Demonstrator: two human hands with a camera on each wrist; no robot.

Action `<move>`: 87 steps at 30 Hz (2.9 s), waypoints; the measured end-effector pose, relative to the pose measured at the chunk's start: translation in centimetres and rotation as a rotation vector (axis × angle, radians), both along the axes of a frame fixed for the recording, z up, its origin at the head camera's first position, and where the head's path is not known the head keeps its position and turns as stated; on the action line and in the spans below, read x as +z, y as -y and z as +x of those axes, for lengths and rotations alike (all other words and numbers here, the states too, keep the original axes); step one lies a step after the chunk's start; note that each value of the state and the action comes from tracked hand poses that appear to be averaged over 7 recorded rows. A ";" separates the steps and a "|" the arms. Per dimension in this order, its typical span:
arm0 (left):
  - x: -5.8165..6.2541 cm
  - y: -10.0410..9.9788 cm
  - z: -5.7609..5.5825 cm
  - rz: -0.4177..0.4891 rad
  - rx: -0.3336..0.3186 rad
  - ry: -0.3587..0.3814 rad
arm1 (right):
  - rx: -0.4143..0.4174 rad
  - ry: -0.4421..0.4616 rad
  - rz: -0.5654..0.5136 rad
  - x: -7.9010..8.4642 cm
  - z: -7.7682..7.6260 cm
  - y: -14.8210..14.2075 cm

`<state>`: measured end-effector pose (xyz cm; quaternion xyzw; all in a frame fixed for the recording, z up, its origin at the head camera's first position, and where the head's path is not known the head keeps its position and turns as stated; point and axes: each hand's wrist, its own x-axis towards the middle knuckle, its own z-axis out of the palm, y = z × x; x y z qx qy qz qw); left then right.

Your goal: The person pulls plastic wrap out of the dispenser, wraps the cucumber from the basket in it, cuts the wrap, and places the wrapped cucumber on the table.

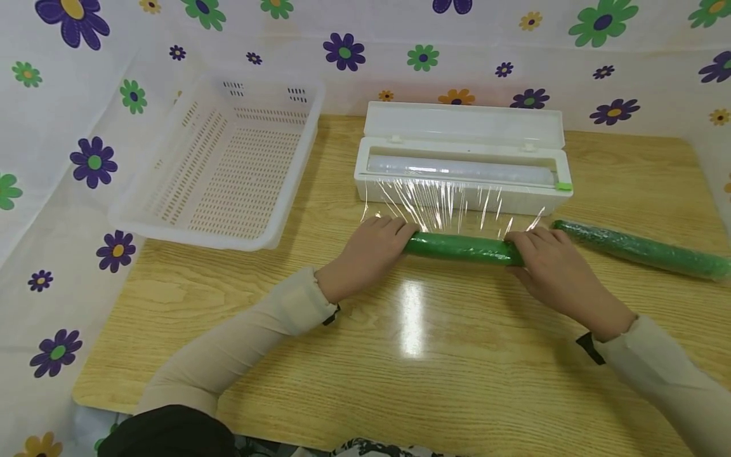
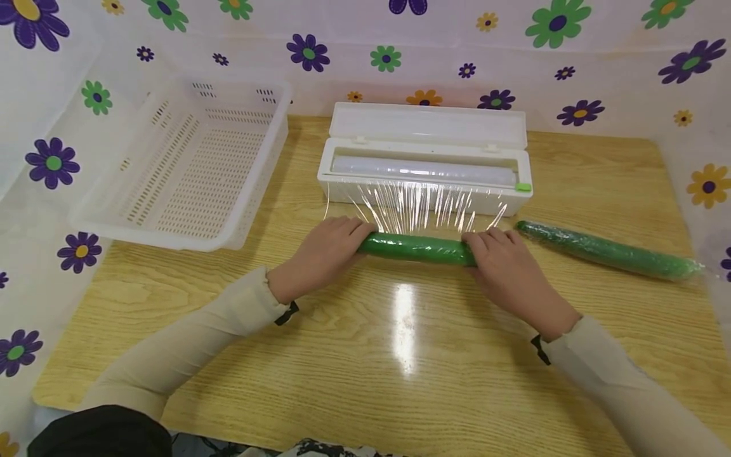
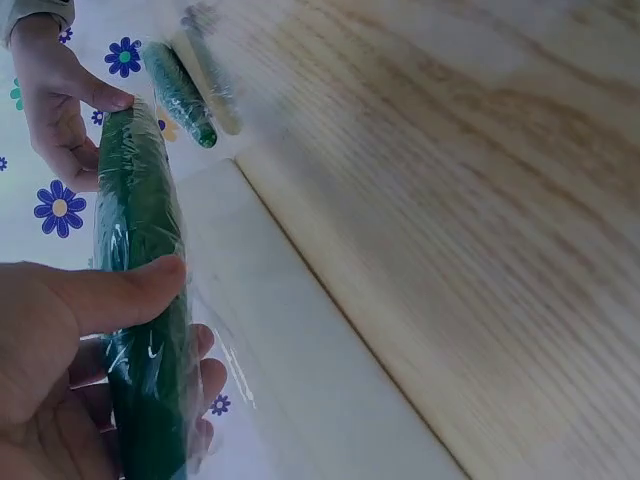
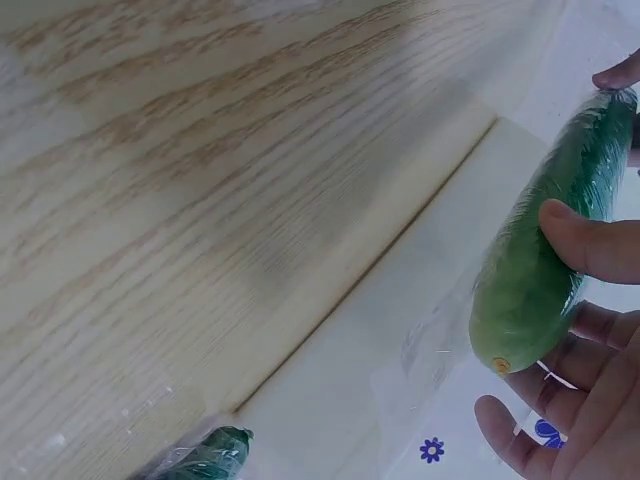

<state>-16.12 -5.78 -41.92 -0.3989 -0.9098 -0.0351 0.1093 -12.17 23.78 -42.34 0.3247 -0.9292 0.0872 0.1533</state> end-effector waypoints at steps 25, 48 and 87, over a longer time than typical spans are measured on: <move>-0.4 0.4 -0.9 0.052 -0.012 0.218 | -0.024 -0.036 0.007 -0.6 -0.6 0.0; 1.2 0.5 -1.5 0.097 -0.051 0.062 | -0.059 -0.049 0.014 2.2 -1.1 -0.2; 15.4 -0.5 -9.0 0.016 0.019 0.288 | 0.066 0.220 -0.094 14.2 -9.0 -3.5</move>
